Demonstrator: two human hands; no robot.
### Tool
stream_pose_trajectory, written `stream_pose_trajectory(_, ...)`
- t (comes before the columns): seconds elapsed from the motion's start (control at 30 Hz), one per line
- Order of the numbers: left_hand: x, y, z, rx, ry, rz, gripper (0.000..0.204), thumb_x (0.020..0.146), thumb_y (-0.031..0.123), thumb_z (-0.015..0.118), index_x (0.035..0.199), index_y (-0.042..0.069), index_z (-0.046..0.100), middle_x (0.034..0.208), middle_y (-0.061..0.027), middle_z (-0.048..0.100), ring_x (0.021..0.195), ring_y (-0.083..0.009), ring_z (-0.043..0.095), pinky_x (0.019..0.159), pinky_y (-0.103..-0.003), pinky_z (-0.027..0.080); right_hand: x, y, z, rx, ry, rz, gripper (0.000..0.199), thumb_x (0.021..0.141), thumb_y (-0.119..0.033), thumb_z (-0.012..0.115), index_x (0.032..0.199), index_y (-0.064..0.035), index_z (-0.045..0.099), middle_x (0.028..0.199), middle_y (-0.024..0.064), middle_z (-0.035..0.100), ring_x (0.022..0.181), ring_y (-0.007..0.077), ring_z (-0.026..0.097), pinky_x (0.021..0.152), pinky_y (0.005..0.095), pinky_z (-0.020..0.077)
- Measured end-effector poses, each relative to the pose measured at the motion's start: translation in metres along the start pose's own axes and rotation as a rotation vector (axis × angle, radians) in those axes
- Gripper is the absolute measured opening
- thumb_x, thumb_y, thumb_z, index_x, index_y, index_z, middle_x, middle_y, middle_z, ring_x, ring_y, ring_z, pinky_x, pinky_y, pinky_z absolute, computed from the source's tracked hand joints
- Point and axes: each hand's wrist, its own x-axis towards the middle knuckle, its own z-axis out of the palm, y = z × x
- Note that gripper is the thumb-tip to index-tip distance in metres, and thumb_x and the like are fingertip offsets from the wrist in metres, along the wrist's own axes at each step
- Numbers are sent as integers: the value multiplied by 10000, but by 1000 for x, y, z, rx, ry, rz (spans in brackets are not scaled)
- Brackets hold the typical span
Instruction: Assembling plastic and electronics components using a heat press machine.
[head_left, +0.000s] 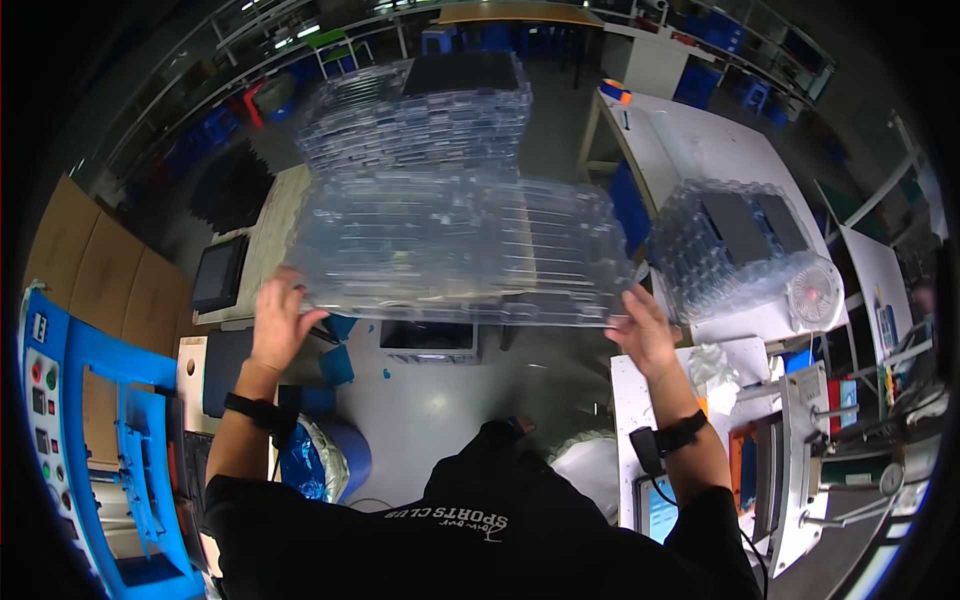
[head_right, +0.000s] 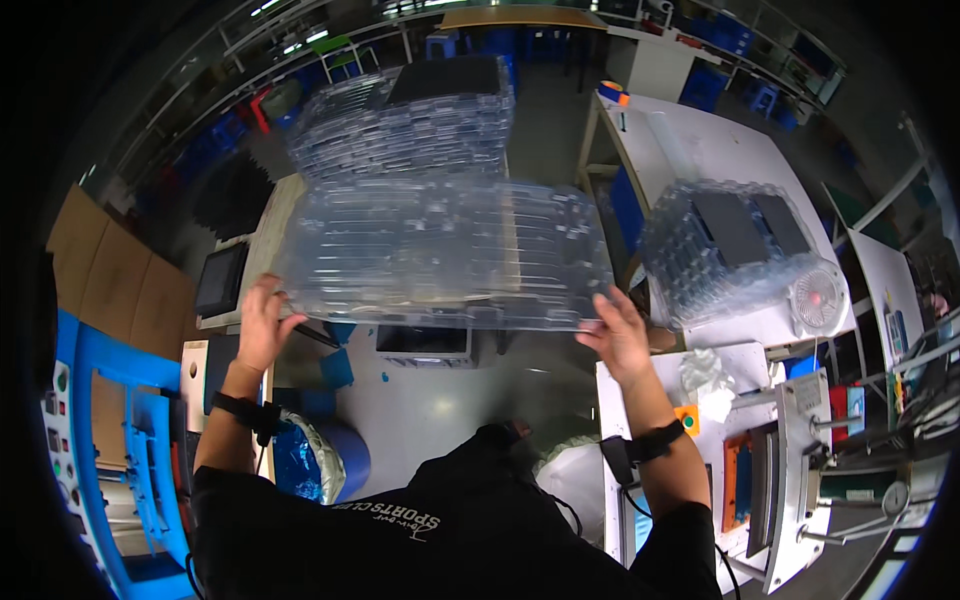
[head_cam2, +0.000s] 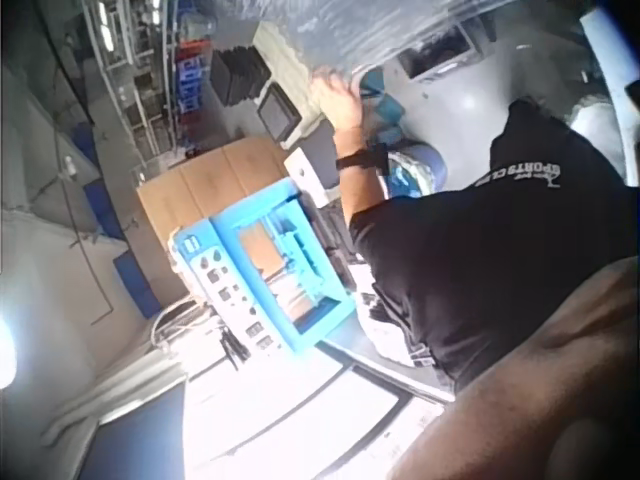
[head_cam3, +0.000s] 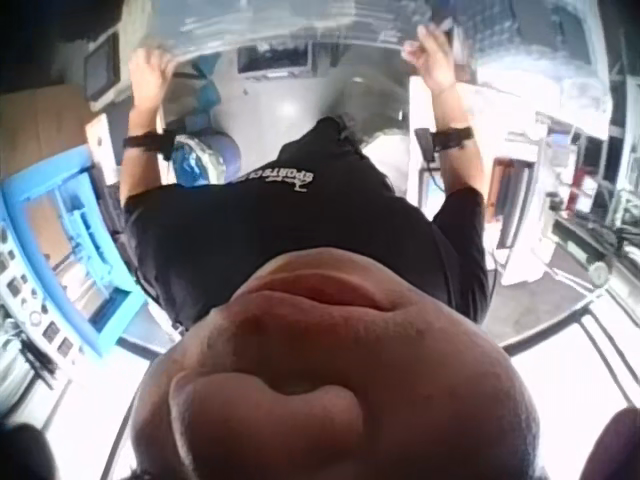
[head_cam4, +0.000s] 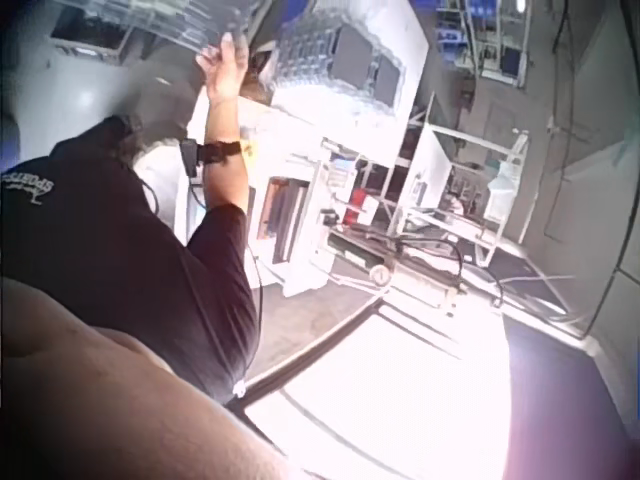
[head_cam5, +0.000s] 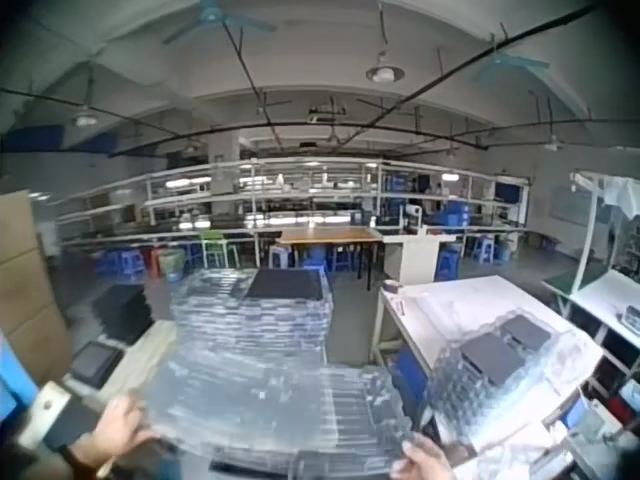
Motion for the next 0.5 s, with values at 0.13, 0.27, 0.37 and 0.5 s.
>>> stream_pose_trajectory(0.13, -43, -98, 82, 177, -91, -388, 544, 759, 228, 737, 1182, -27, 510, 1313, -203, 450, 1218, -372, 428, 999, -429, 360, 68, 50, 85, -463, -71, -28, 754, 831, -273, 696, 1401, -4, 282, 1037, 117, 565, 751, 218, 626, 650, 345, 542)
stream_pose_trajectory(0.27, -60, -171, 146, -603, 206, -1285, 723, 820, 268, 694, 1359, -62, 344, 1438, -219, 340, 1319, -322, 354, 1066, -389, 293, 105, 102, 120, -1371, 168, -340, 697, 856, -287, 634, 1383, 23, 299, 1258, 234, 453, 1060, 363, 541, 905, 397, 460)
stream_pose_trajectory(0.37, -47, -180, 178, -655, 181, -1478, 762, 840, 421, 647, 1347, -71, 361, 1416, -215, 373, 1286, -305, 395, 1036, -389, 326, 128, 100, 123, -1004, -2, -452, 676, 885, -306, 582, 1394, 22, 282, 1354, 271, 349, 1236, 404, 393, 1037, 395, 346)
stream_pose_trajectory(0.5, -89, -242, 134, -619, 218, -1636, 558, 834, 317, 641, 1282, 29, 475, 1209, -156, 553, 1076, -266, 510, 817, -483, 440, 136, 97, 160, -831, -182, -155, 664, 933, -326, 491, 1414, 41, 217, 1413, 278, 294, 1325, 402, 302, 1088, 389, 288)
